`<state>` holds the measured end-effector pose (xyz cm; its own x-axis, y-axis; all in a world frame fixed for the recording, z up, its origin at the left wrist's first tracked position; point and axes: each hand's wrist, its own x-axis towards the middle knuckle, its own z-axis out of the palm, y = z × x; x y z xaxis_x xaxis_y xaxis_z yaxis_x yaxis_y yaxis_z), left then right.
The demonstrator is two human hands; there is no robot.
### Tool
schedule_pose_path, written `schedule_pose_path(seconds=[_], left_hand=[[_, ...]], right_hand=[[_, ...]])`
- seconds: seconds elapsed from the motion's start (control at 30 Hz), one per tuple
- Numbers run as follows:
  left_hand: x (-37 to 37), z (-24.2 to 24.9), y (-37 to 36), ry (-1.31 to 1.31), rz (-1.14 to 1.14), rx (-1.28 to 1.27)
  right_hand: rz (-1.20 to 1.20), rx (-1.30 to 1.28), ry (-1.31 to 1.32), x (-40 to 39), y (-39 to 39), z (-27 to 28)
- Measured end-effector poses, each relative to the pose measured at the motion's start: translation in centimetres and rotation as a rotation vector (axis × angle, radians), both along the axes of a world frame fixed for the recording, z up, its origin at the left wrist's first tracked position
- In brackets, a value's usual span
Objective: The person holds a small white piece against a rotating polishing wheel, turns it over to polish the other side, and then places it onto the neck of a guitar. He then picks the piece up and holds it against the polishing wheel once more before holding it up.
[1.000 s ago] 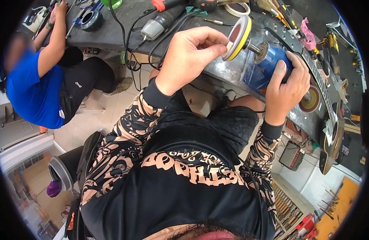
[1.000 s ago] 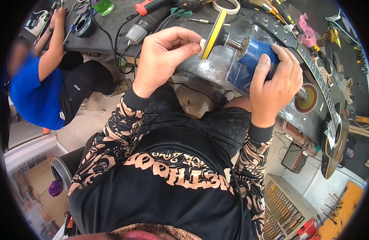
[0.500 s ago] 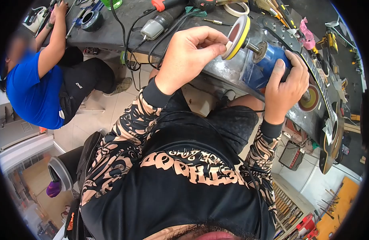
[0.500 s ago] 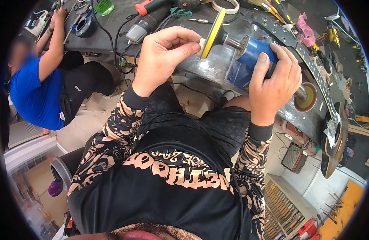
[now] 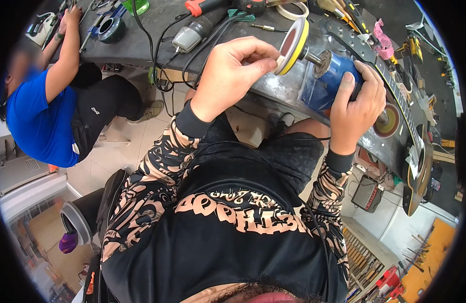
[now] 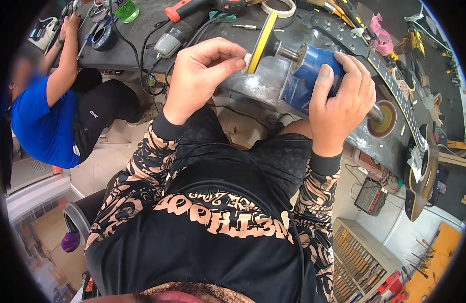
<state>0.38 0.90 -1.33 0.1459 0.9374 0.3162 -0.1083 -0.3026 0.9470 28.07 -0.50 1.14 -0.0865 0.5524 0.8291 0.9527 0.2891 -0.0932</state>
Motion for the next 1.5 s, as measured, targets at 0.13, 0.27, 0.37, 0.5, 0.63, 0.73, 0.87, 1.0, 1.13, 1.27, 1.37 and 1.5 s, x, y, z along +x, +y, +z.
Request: schedule_pose_path(seconds=[0.13,0.27,0.37,0.5,0.63,0.73,0.87,1.0,1.13,1.27,1.37,1.5], left_hand=[[-0.4,-0.5,-0.2,0.106,0.005,0.028],[-0.4,-0.3,0.0,0.106,0.003,0.028],[0.1,0.5,0.0,-0.033,-0.007,-0.012],[0.3,1.0,0.5,-0.079,-0.015,-0.013],[0.3,1.2,0.5,-0.099,-0.023,0.004],[0.3,1.2,0.5,-0.094,-0.019,0.005],[0.4,1.4,0.6,-0.111,-0.022,0.01],[0.4,1.4,0.5,-0.111,-0.021,0.01],[0.2,0.6,0.5,-0.08,-0.021,-0.009],[0.5,1.3,0.3,-0.092,0.006,0.012],[0.4,1.4,0.3,-0.065,0.005,0.011],[0.2,0.7,0.3,-0.024,-0.007,0.001]], right_hand=[[0.006,-0.002,0.006,0.0,0.0,0.1],[-0.001,0.003,0.0,-0.1,0.0,0.0],[0.0,0.002,-0.001,-0.1,0.0,0.0],[-0.001,0.004,0.002,-0.1,-0.1,0.1],[-0.001,0.005,0.007,-0.1,0.0,0.0],[0.003,0.001,0.009,0.0,-0.1,0.0],[-0.003,-0.002,0.005,0.0,0.0,0.0],[-0.001,0.004,0.006,-0.1,0.0,0.0],[0.004,-0.001,0.01,0.0,0.0,0.0],[-0.004,0.012,0.002,-0.1,0.0,0.0],[0.004,0.009,0.004,0.0,0.0,0.0],[0.003,0.003,0.005,0.0,-0.1,0.1]])
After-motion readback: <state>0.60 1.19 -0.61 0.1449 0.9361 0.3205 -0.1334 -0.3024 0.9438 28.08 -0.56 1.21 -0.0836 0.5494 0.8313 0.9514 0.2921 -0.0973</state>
